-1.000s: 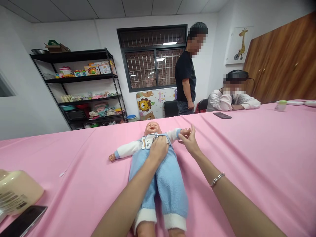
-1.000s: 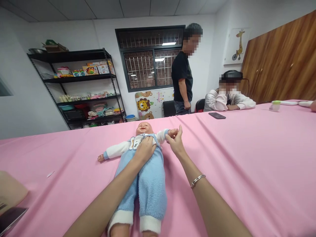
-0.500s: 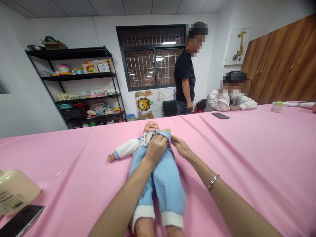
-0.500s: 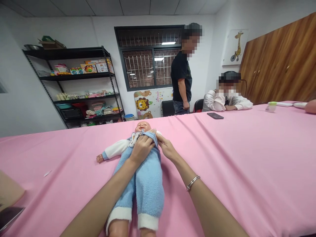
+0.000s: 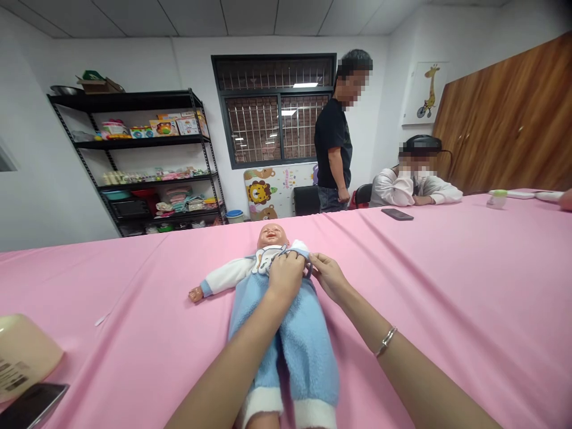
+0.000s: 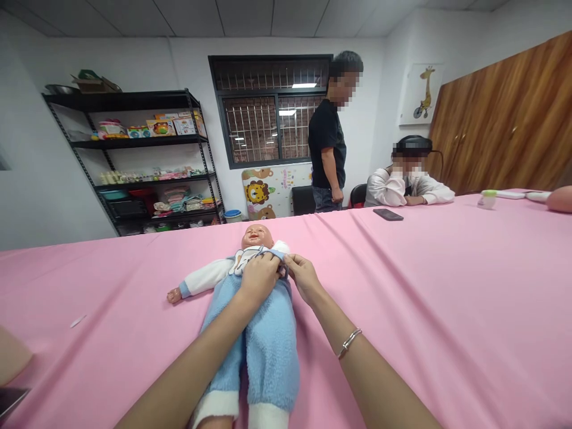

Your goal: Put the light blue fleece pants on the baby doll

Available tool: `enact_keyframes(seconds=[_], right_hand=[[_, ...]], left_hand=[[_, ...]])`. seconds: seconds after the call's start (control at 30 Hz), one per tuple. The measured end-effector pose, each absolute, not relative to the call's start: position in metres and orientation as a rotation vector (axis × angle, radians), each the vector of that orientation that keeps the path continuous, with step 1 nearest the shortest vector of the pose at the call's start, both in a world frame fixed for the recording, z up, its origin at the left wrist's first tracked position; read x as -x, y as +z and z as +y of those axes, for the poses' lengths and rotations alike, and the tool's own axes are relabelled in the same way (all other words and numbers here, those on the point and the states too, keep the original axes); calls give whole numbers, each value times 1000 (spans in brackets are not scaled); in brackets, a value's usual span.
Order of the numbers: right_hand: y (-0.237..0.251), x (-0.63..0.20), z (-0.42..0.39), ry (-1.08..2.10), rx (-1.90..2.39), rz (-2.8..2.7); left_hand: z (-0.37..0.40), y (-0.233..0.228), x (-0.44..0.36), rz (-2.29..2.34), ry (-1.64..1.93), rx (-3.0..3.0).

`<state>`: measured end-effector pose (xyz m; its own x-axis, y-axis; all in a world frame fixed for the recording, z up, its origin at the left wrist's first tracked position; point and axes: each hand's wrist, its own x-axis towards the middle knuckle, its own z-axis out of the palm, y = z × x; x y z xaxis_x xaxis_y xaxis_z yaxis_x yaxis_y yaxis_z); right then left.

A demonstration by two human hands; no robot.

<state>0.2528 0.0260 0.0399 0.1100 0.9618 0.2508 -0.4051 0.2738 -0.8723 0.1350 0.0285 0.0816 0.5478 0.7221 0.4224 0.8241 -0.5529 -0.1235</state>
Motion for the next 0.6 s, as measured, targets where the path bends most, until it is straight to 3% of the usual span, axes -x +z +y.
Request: enact_keyframes(seconds=[0.3,0.6], right_hand=[[40,-251,25,1171,727,-989],[35,-261,46,931,927,-1143]], left_hand=[[32,83,-138,-1375,-366,2482],[36,82,-133,-1397,-419,2490]])
